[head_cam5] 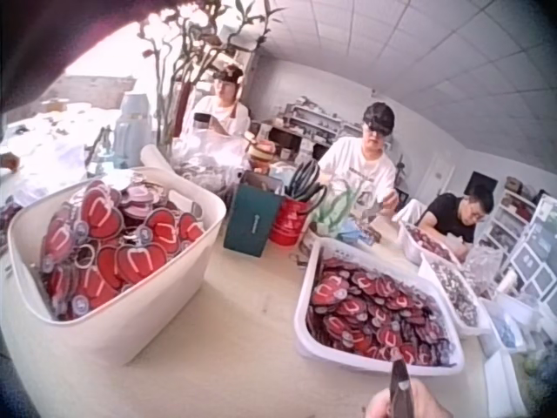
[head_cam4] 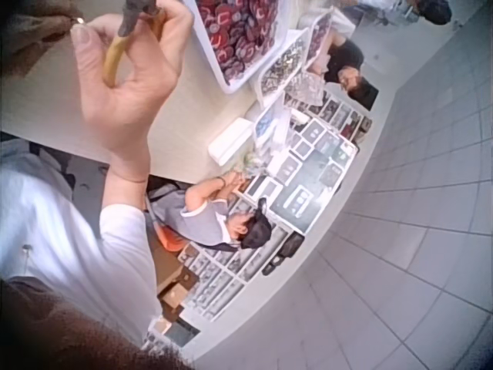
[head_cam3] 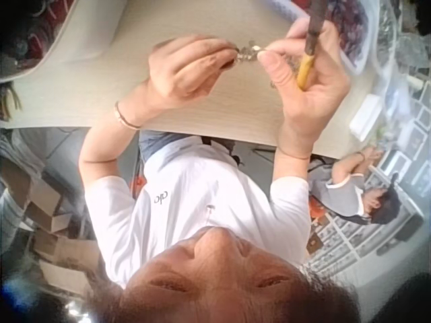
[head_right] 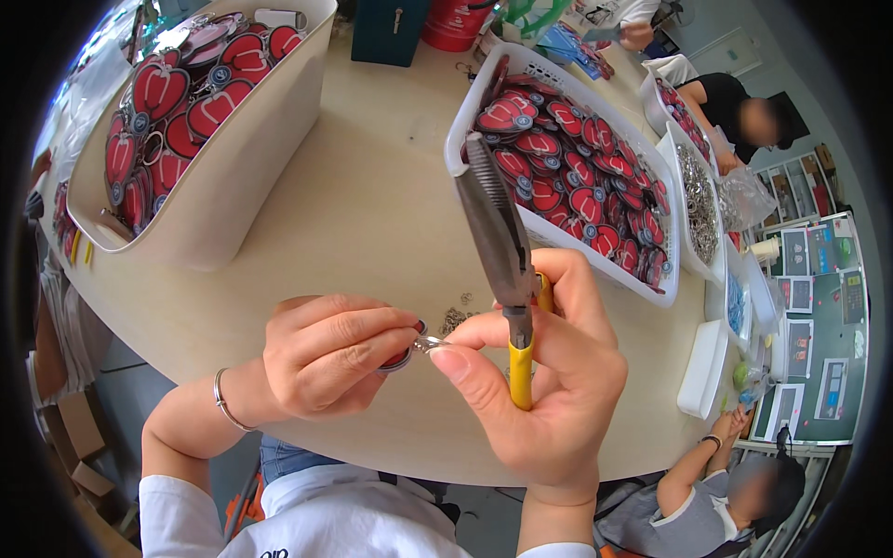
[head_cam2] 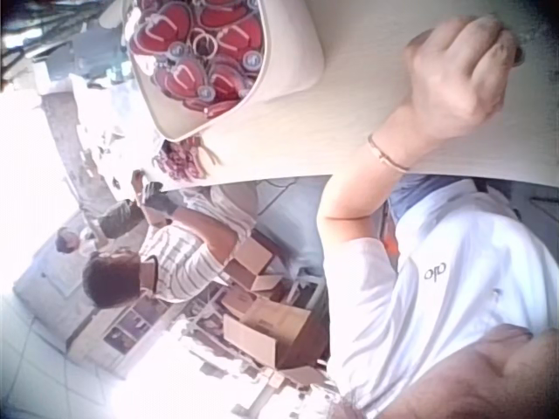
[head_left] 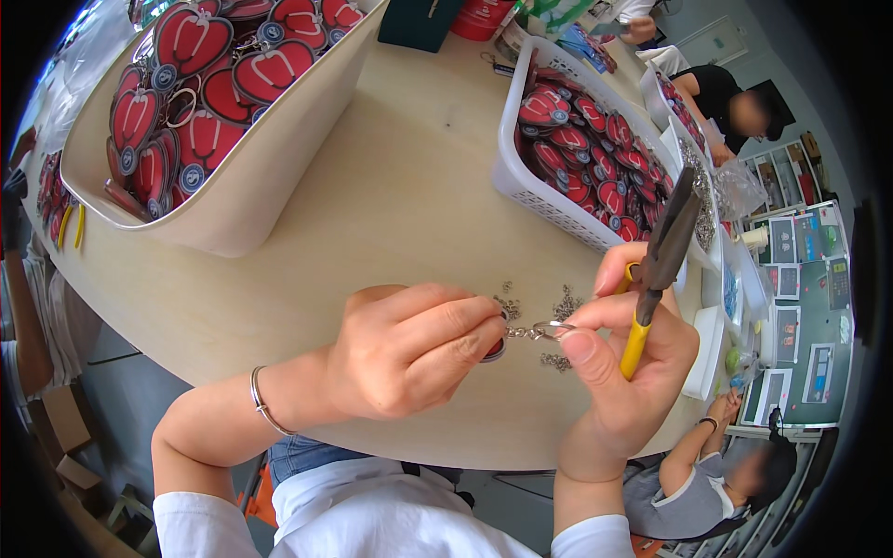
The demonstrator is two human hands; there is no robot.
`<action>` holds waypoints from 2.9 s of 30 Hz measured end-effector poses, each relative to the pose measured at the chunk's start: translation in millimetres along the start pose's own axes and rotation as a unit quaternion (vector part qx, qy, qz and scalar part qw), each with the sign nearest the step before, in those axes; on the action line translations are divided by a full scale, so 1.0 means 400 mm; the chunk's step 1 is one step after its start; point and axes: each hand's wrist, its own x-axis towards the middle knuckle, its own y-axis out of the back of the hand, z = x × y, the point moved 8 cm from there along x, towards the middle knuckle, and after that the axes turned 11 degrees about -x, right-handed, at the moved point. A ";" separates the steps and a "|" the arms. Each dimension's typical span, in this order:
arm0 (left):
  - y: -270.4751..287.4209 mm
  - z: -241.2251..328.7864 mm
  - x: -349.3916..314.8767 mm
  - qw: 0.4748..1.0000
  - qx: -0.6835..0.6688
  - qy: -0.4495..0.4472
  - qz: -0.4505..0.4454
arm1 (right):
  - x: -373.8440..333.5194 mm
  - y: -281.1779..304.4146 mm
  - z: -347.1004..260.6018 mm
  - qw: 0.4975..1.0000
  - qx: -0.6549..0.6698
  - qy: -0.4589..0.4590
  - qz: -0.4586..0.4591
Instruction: The person assembles heart-shaped keychains by attaching split rings and key rings to the charms using pliers. They repeatedly pick up a charm, open a split ring, link it to the charm and a key ring, then close the ring, placing finished units into a container.
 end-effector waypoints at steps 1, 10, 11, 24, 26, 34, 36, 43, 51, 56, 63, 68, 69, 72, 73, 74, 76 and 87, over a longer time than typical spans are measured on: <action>0.001 0.000 0.000 1.000 0.000 0.000 0.000 | 0.000 0.000 0.001 1.000 0.003 0.001 0.003; 0.007 0.004 0.004 1.000 -0.001 -0.008 0.003 | -0.003 0.006 0.006 1.000 0.002 -0.021 0.017; 0.008 0.004 0.004 1.000 -0.001 -0.009 0.004 | -0.004 0.007 0.007 1.000 0.000 -0.023 0.016; 0.051 0.023 0.022 0.998 -0.023 -0.063 0.000 | -0.075 0.007 0.054 0.995 -0.060 0.045 -0.072; 0.054 0.036 0.027 0.997 -0.028 -0.072 -0.022 | -0.085 -0.003 0.048 0.975 -0.140 0.134 -0.105; 0.059 0.052 0.038 0.993 -0.051 -0.100 -0.044 | -0.109 -0.009 0.047 0.960 -0.190 0.168 -0.121; 0.058 0.052 0.040 0.992 -0.053 -0.102 -0.047 | -0.110 -0.009 0.045 0.959 -0.190 0.172 -0.121; 0.059 0.053 0.039 0.992 -0.054 -0.107 -0.044 | -0.111 -0.014 0.039 0.959 -0.177 0.183 -0.126; 0.063 0.054 0.040 0.993 -0.055 -0.097 -0.043 | -0.111 -0.021 0.037 0.963 -0.147 0.168 -0.150; 0.062 0.059 0.042 0.994 -0.053 -0.078 -0.048 | -0.113 -0.020 0.033 0.962 -0.138 0.169 -0.161; 0.067 0.063 0.047 0.993 -0.060 -0.104 -0.023 | -0.128 -0.017 0.028 0.954 -0.177 0.192 -0.144; 0.072 0.067 0.047 0.993 -0.052 -0.106 -0.022 | -0.136 -0.017 0.013 0.947 -0.214 0.200 -0.135; 0.071 0.064 0.048 0.994 -0.051 -0.086 -0.033 | -0.132 -0.017 0.013 0.949 -0.204 0.200 -0.137; 0.071 0.060 0.051 0.996 -0.060 -0.045 -0.056 | -0.121 -0.014 0.015 0.953 -0.180 0.199 -0.143; 0.070 0.057 0.052 0.995 -0.069 -0.042 -0.058 | -0.120 -0.010 0.018 0.953 -0.175 0.198 -0.147; 0.070 0.056 0.052 0.994 -0.077 -0.039 -0.060 | -0.119 -0.009 0.018 0.954 -0.168 0.199 -0.151; 0.070 0.057 0.052 0.995 -0.073 -0.042 -0.060 | -0.119 -0.009 0.019 0.953 -0.165 0.200 -0.155; 0.071 0.062 0.050 0.995 -0.058 -0.055 -0.057 | -0.125 -0.013 0.012 0.946 -0.189 0.221 -0.147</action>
